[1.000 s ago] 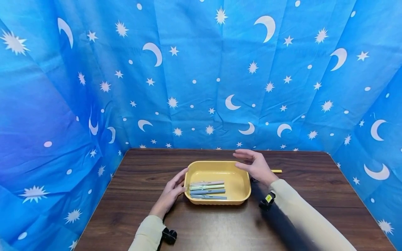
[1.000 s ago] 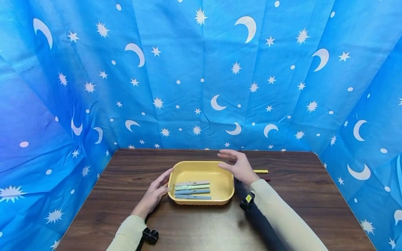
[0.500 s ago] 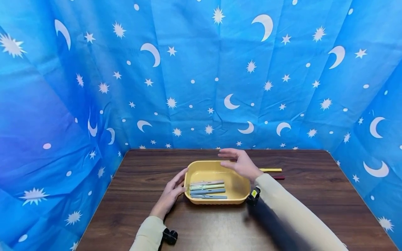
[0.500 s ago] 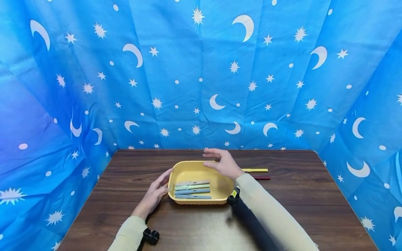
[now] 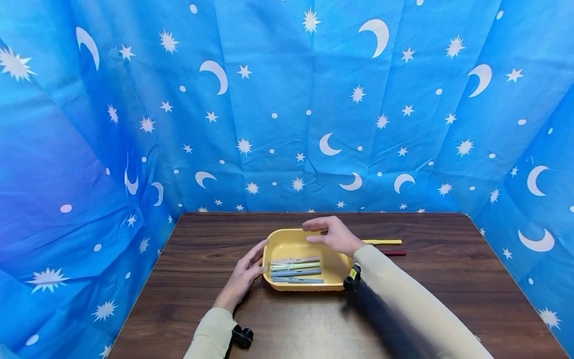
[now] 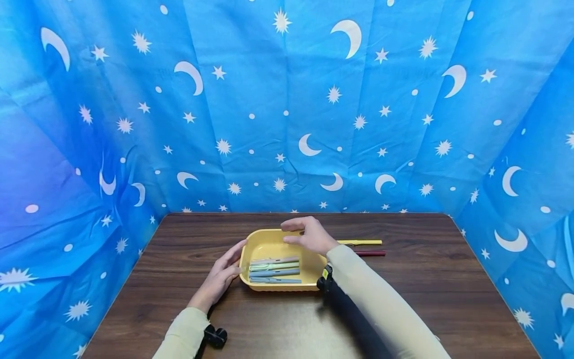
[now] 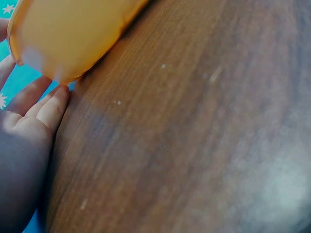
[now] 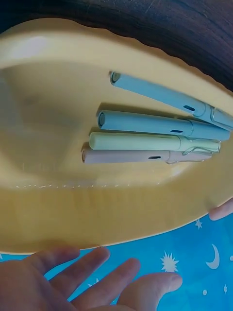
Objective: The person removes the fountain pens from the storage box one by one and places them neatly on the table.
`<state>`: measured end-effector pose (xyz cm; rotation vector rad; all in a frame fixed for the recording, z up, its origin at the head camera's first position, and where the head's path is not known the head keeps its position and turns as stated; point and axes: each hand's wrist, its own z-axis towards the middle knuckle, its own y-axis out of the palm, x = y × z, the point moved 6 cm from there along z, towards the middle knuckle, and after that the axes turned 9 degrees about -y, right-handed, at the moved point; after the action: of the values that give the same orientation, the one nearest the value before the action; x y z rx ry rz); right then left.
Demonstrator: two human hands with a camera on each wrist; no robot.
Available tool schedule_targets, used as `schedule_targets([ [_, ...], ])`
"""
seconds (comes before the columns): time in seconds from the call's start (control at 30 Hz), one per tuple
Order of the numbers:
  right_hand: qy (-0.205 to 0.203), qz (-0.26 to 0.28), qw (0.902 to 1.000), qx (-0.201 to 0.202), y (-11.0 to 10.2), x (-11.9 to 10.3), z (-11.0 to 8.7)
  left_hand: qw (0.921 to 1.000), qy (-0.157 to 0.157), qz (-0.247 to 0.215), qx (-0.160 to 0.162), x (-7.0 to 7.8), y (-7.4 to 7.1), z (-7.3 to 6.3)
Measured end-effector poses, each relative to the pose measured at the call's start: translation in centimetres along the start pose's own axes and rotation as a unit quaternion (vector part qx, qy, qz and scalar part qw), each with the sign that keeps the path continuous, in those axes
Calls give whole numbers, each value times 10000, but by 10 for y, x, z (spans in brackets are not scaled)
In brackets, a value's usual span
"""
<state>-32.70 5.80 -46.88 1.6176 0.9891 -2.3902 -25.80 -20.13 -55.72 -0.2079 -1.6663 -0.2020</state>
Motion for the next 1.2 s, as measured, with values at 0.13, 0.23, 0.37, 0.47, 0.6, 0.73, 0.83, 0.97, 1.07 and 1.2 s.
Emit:
schedule_targets([
  [0.13,21,-8,9998,-222,6,-1,4,10000,28,-71,-17,-1,0,0],
  [0.23,50,-91,9991,-414,10,-1,4,9999,52,-100,-46,-1,-1,1],
  [0.37,37,-232,9978,-617,15,2,4,9999,21,-84,-50,-2,0,1],
  [0.47,33,-274,9970,-717,18,4,3,9999,12,-81,-84,-1,0,1],
  [0.6,104,-386,9944,-979,23,8,2,9999,17,-101,-115,0,0,0],
  [0.73,136,-591,9900,-1271,29,11,2,9999,32,-83,-126,1,1,-1],
  [0.83,114,-753,9880,-1345,32,12,2,9998,97,-100,-154,1,1,0],
  [0.97,139,-855,9871,-1344,36,14,2,9998,142,-71,-153,1,0,1],
  [1.07,190,-913,9873,-1283,38,17,1,9998,114,-29,-135,1,0,0],
  [1.2,204,-1127,9860,-1215,39,18,0,9999,59,-63,-113,0,0,0],
])
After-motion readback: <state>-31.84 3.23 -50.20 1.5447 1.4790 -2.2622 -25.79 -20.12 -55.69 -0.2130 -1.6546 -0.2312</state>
